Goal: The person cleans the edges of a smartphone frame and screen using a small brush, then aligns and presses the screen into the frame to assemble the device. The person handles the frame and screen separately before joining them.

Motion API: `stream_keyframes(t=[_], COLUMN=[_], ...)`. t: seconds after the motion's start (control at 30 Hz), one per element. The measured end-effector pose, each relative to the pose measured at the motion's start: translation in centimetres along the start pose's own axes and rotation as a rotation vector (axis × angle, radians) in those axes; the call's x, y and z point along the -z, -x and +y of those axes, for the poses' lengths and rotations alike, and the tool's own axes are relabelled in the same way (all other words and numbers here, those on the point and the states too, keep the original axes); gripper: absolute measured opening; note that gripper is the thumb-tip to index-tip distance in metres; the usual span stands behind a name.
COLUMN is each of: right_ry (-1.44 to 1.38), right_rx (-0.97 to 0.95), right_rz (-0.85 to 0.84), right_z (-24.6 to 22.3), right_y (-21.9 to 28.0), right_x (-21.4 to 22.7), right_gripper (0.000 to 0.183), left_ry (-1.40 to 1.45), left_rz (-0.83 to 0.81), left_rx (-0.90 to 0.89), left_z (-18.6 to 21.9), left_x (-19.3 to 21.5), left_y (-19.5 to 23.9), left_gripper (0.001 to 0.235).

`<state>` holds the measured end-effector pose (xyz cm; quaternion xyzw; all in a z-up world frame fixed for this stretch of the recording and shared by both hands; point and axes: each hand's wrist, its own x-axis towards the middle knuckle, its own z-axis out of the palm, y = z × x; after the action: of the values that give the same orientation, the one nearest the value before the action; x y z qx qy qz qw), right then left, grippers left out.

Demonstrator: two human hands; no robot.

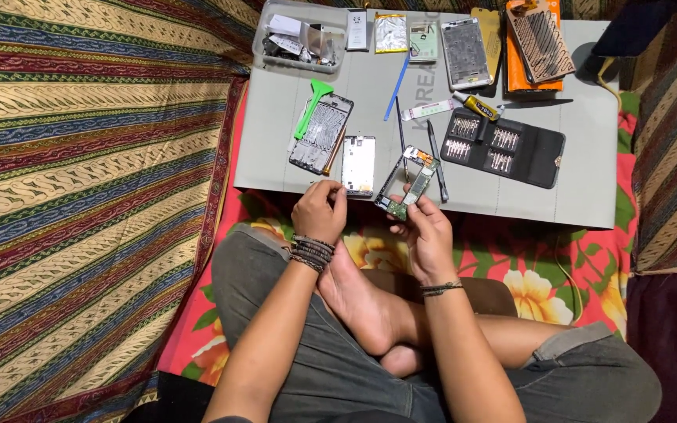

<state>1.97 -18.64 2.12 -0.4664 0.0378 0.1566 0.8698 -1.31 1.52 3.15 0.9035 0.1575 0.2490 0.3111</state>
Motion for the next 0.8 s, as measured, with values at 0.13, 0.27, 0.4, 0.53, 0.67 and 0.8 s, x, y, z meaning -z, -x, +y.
stream_keyframes(t=[0.13,0.27,0.4,0.53,0.67,0.8], right_ry=[0.012,0.010,0.000,0.001,0.019,0.059], right_rx=[-0.001,-0.037,-0.038,-0.038,-0.020,0.008], right_rz=[-0.004,-0.025,-0.033,-0.030,-0.022,-0.005], right_z=[0.1,0.6,0.7,0.8,0.4,0.0], right_y=[0.0,0.0,0.0,-0.1,-0.1,0.1], right_x=[-0.4,-0.2,0.2,0.5,0.0,-0.3], right_gripper=[0.044,0.045,0.044,0.043,0.042,0.039], left_ry=[0.015,0.047,0.192,0.397,0.714,0.988], left_rz=[-0.032,-0.126,-0.191,-0.139,-0.105,-0.047], left_rx=[0.063,0.160,0.398,0.530,0.627,0.743], left_z=[1.1,1.3,0.6,-0.5,-2.1,-1.0], left_x=[0.8,0.7,-0.5,-2.4,-3.7,-2.4], left_y=[-0.3,-0.4,-0.4,0.0,0.4,0.4], left_gripper=[0.023,0.034,0.034,0.031,0.043,0.042])
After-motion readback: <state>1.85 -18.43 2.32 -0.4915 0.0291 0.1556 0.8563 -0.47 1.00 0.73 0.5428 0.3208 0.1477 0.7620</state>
